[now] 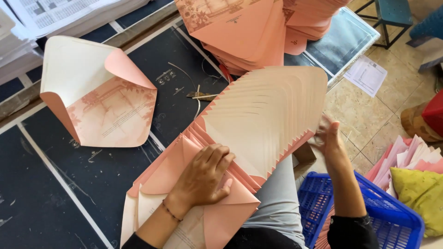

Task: The person removes a white string from a stack of peach-colored paper sheets, then folds the sheets into envelope shapes one by one. The finished envelopes are placed into a blue basket on the floor.

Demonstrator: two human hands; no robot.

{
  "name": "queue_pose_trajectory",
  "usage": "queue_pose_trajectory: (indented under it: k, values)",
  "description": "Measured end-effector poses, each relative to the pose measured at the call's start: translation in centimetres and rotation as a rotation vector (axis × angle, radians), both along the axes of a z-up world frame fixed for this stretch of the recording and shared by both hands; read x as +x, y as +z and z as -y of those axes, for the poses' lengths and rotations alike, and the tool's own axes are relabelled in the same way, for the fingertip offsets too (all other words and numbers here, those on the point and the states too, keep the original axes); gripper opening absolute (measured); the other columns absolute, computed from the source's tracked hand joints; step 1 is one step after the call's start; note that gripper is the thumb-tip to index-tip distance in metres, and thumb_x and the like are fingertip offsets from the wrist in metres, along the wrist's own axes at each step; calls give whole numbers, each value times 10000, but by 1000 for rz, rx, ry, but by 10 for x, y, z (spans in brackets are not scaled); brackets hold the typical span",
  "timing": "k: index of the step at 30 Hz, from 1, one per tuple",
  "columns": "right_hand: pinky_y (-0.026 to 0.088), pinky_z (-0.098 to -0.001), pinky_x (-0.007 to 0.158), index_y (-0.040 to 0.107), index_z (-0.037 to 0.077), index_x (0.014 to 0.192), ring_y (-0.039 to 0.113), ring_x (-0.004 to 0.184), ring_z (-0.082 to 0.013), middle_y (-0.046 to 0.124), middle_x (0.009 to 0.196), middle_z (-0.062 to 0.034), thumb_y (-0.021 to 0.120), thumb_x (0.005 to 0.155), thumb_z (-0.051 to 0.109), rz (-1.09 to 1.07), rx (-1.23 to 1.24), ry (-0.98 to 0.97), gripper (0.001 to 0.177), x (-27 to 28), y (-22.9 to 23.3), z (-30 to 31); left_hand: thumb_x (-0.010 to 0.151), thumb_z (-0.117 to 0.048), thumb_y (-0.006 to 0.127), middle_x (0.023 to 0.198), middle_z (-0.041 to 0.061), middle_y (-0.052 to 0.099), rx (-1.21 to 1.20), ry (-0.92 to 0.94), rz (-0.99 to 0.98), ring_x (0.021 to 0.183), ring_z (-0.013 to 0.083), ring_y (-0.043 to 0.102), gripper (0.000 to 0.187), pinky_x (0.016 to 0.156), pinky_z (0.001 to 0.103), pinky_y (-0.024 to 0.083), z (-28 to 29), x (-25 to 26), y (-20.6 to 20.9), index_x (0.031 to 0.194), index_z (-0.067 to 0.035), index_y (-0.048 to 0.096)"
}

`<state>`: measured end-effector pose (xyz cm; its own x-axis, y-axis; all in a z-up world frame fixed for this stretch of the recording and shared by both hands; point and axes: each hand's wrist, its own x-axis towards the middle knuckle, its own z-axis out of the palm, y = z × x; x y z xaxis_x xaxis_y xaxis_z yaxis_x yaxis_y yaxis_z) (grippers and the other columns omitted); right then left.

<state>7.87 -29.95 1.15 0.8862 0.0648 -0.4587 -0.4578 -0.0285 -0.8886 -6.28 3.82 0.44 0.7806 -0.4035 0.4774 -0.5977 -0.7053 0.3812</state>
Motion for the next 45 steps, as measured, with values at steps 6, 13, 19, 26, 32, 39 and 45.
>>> queue_pose_trajectory:
  k: [6,13,19,26,32,39,45]
  values:
    - [598,-349,840,649,55,1512,674,996,-226,675,1268,-155,557,1170,63,1012,-797,185,355,-13,25,-51,898,-328,676,1182,178,620,66,19,111,1112,359,583,366,1001,481,478,4,-1,-4,1082,-14,637]
    - [542,-525,806,720,5,1313,539,1104,-388,559,1251,-169,452,855,-206,1153,-1079,515,570,-3,-1,-98,893,-249,623,1198,194,652,21,63,106,1194,367,630,269,1174,585,451,5,0,5,1045,-29,655]
    - [458,-323,871,637,83,1115,631,957,-198,689,1025,-53,444,975,-19,641,-421,863,259,-1,34,-101,896,-200,596,994,127,622,-1,68,110,1007,336,608,215,1017,504,472,4,4,6,1028,-38,647]
    - [225,-422,1373,420,-2,1634,315,1660,-295,364,1762,-169,350,1000,-88,684,-108,957,644,-59,39,-163,1031,-250,536,1104,251,729,4,72,180,1027,422,660,292,857,483,463,4,-2,0,1050,-11,703]
    - [157,-504,1391,350,25,1681,162,1692,-378,292,1788,-182,458,1008,10,923,-326,1067,682,-74,-26,-166,954,-206,384,1010,14,667,12,167,379,925,187,670,243,859,371,368,-6,-27,5,969,-155,621]
    - [195,-427,1408,191,85,1740,115,1704,-289,169,1830,-113,298,1174,281,1424,-1140,947,608,-75,-76,-164,1022,-193,365,1065,60,696,-101,120,258,943,235,669,289,913,411,377,2,-4,25,988,-106,639]
    - [591,-371,951,769,112,830,741,1148,-275,776,1101,-39,624,940,19,1362,-694,571,204,2,-30,-117,957,-373,534,1069,152,705,-31,151,273,1120,322,705,350,1076,501,457,20,30,-27,984,-66,700]
